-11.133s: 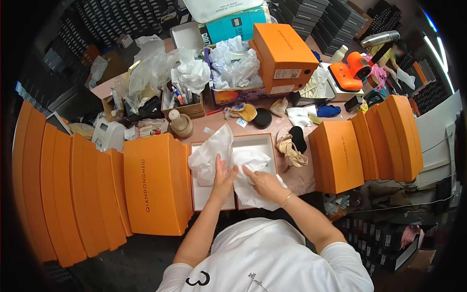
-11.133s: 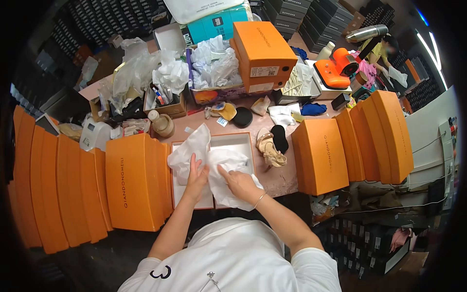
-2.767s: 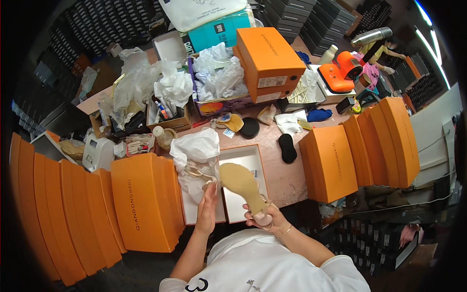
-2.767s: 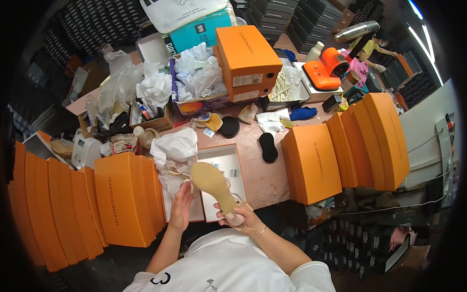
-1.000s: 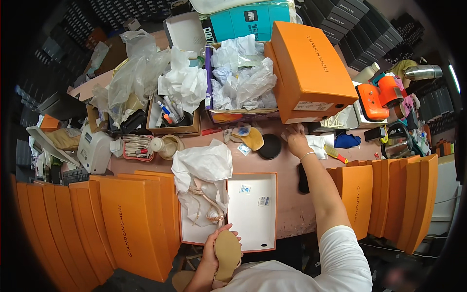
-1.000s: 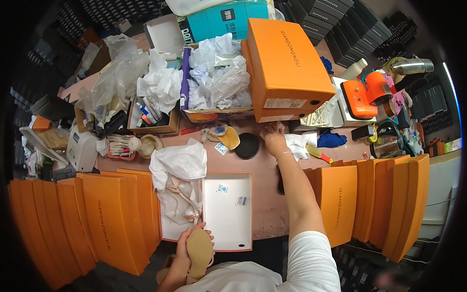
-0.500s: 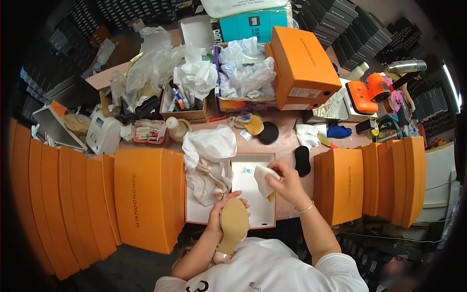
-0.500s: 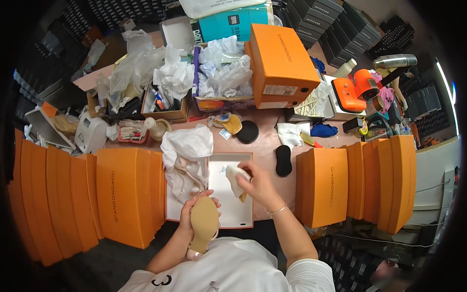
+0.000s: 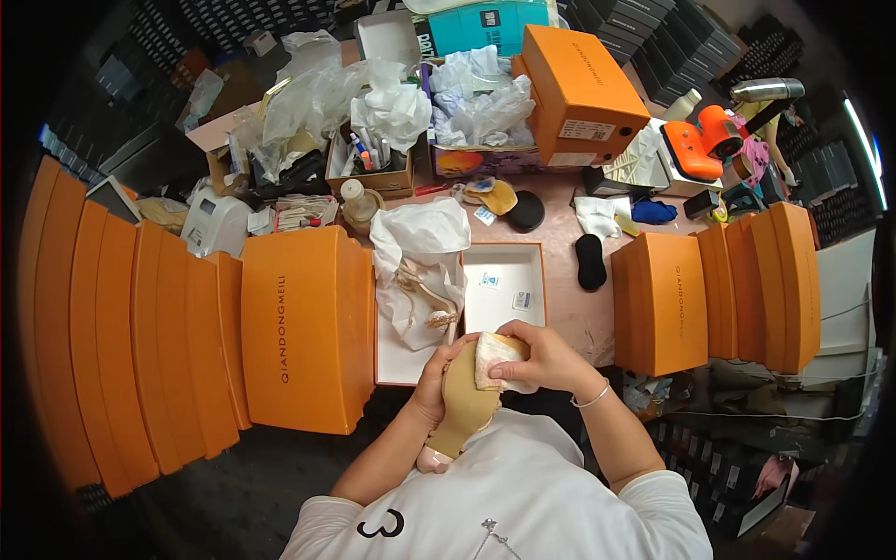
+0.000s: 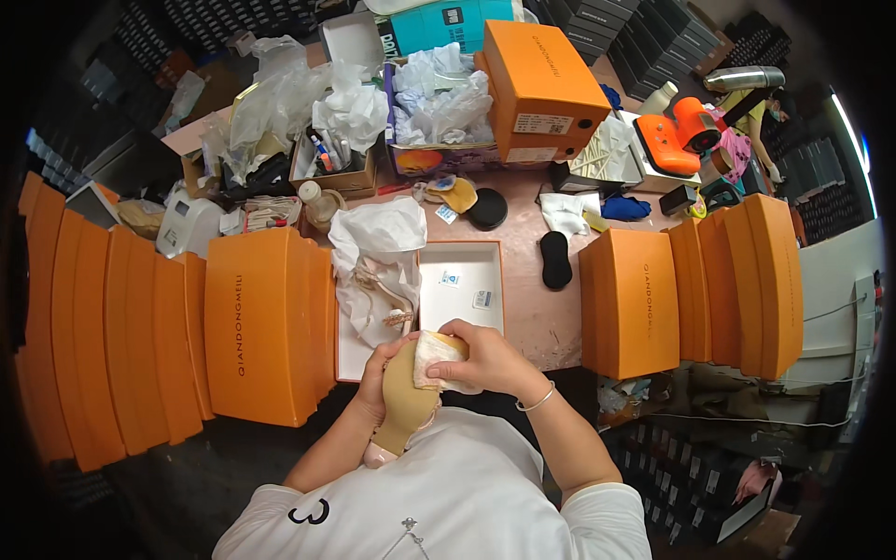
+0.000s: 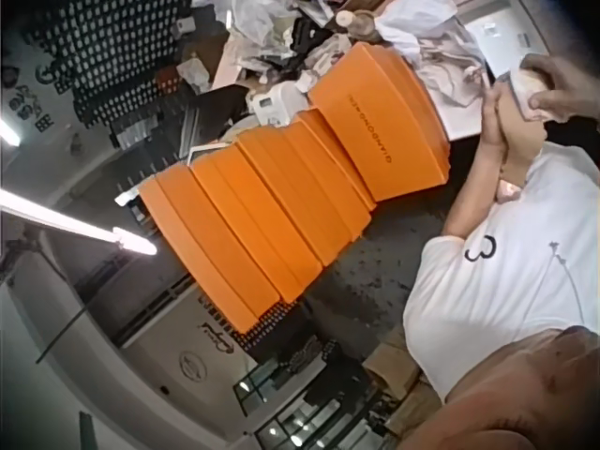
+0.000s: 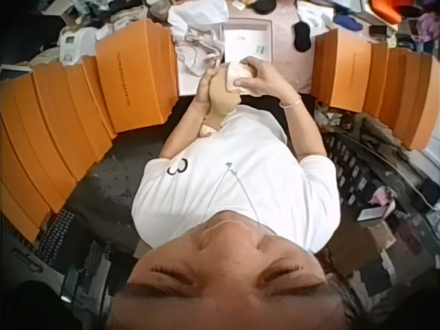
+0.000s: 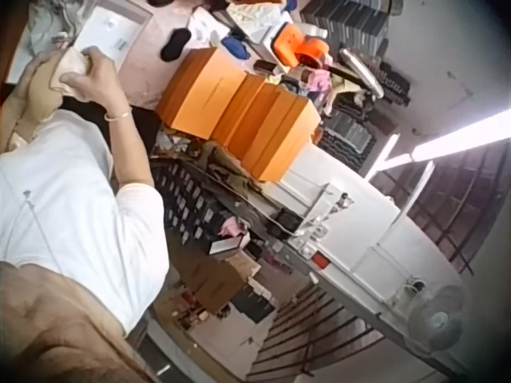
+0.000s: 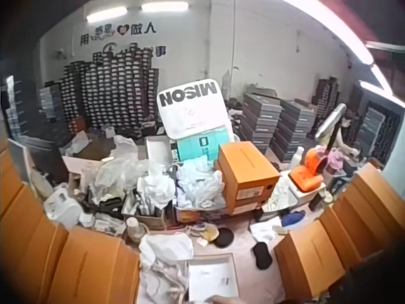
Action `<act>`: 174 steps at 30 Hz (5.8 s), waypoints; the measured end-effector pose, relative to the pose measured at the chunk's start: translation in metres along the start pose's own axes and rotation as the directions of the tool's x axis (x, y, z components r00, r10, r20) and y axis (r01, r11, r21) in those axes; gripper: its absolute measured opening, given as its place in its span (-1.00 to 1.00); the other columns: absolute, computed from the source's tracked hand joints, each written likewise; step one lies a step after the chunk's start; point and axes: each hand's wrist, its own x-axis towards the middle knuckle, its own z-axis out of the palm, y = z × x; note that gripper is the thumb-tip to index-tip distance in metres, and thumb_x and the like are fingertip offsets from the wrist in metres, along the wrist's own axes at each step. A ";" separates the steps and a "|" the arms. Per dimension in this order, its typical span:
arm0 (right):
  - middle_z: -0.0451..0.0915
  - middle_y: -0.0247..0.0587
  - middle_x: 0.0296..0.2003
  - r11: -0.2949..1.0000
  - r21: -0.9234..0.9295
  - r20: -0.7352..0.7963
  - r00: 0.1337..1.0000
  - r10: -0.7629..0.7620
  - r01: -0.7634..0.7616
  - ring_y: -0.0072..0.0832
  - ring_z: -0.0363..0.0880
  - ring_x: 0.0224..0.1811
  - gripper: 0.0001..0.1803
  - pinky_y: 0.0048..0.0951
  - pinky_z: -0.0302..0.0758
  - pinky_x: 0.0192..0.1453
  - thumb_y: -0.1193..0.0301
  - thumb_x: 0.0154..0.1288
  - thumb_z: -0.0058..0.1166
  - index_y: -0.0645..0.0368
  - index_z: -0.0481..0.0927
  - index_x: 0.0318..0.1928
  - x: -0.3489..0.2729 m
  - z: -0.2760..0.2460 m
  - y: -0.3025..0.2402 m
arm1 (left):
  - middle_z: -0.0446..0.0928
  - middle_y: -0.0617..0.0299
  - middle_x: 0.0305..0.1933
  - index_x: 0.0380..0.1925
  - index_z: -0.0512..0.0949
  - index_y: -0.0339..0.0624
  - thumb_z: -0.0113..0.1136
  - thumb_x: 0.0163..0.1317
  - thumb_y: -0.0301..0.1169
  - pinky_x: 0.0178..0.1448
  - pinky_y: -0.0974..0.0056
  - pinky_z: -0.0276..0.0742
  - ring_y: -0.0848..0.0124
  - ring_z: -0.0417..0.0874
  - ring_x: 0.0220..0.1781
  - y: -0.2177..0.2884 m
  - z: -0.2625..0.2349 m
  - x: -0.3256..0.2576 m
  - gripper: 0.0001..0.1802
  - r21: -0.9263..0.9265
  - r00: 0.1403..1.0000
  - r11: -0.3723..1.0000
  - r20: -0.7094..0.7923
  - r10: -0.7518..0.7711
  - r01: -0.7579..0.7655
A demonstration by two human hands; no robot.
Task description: The recorder is packing high-heeled shoes into boxes, including wrapping them in tissue paper and adding silica gel packets.
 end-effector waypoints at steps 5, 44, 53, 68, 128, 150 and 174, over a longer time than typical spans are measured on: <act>0.42 -0.24 -0.43 0.958 -0.126 -0.570 0.772 -0.281 0.257 -0.48 0.43 -0.42 -0.76 -0.45 0.44 -0.31 0.57 0.07 0.26 0.23 0.40 -0.37 0.006 0.006 0.004 | 0.39 -0.05 0.17 0.37 0.11 -0.07 -0.02 0.28 0.08 0.08 0.01 0.58 0.06 0.59 0.03 0.007 0.002 -0.021 -0.23 -0.092 0.987 0.991 0.112 0.111 -0.101; 0.43 -0.01 0.07 0.609 -0.541 -0.025 0.713 -0.701 0.580 -0.04 0.45 0.11 -0.19 -0.19 0.48 0.10 0.70 -0.14 0.21 -0.04 0.40 0.24 0.343 0.037 -0.039 | 0.40 -0.06 0.19 0.33 0.19 -0.14 -0.07 0.21 -0.14 0.26 -0.07 0.41 -0.01 0.45 0.20 0.006 -0.067 -0.022 -0.32 -0.357 0.996 0.933 0.056 0.073 -0.049; 0.53 -0.22 -0.11 0.544 0.600 -0.714 0.699 0.032 0.587 -0.52 0.57 -0.22 -0.42 -0.46 0.62 -0.22 0.50 0.38 0.01 0.19 0.17 0.35 0.290 -0.009 0.011 | 0.43 -0.03 0.15 0.33 0.19 -0.15 -0.14 0.28 -0.04 0.15 -0.08 0.49 0.04 0.53 0.11 0.002 -0.071 -0.028 -0.32 -0.305 0.971 0.928 -0.167 0.169 -0.214; 0.35 0.18 0.05 0.792 -0.410 -0.145 0.824 -0.547 0.453 0.00 0.44 0.05 -0.57 -0.23 0.41 0.09 0.34 0.33 0.01 0.10 0.37 0.19 0.240 0.042 -0.042 | 0.49 -0.02 0.02 0.34 0.15 -0.25 -0.04 0.21 -0.07 -0.11 0.11 0.65 0.12 0.64 -0.08 0.000 -0.057 -0.055 -0.24 -0.073 0.876 0.885 -0.203 0.438 -0.460; 0.46 -0.17 -0.42 0.746 -0.529 -0.093 0.846 -0.525 0.405 -0.15 0.57 -0.49 -0.83 -0.20 0.51 -0.47 0.42 0.04 0.11 0.14 0.43 -0.35 0.006 0.066 -0.005 | 0.46 0.12 0.12 0.27 0.25 -0.26 -0.60 0.16 0.51 0.16 0.27 0.44 0.36 0.52 0.06 -0.033 -0.004 -0.025 0.09 0.098 0.961 0.979 -0.196 0.197 -0.180; 0.45 -0.23 -0.42 0.777 -0.545 -0.119 0.888 -0.444 0.315 -0.20 0.56 -0.43 -0.79 -0.24 0.53 -0.43 0.46 -0.04 0.17 0.12 0.45 -0.35 -0.009 0.051 -0.001 | 0.52 0.06 0.00 0.27 0.25 -0.26 -0.58 0.09 0.56 0.06 0.26 0.52 0.33 0.59 -0.05 -0.032 -0.016 -0.012 0.16 0.312 0.997 0.947 0.028 0.071 -0.076; 0.53 -0.10 -0.41 0.988 0.155 -0.450 0.889 0.080 -0.010 -0.27 0.54 -0.44 -0.87 -0.36 0.46 -0.35 0.57 0.18 0.12 0.21 0.51 -0.24 -0.029 0.013 0.021 | 0.48 0.02 0.03 0.31 0.20 -0.21 -0.35 0.20 0.45 -0.21 0.16 0.68 0.15 0.67 -0.15 -0.023 0.000 -0.014 0.00 0.144 0.986 0.975 0.004 0.169 -0.168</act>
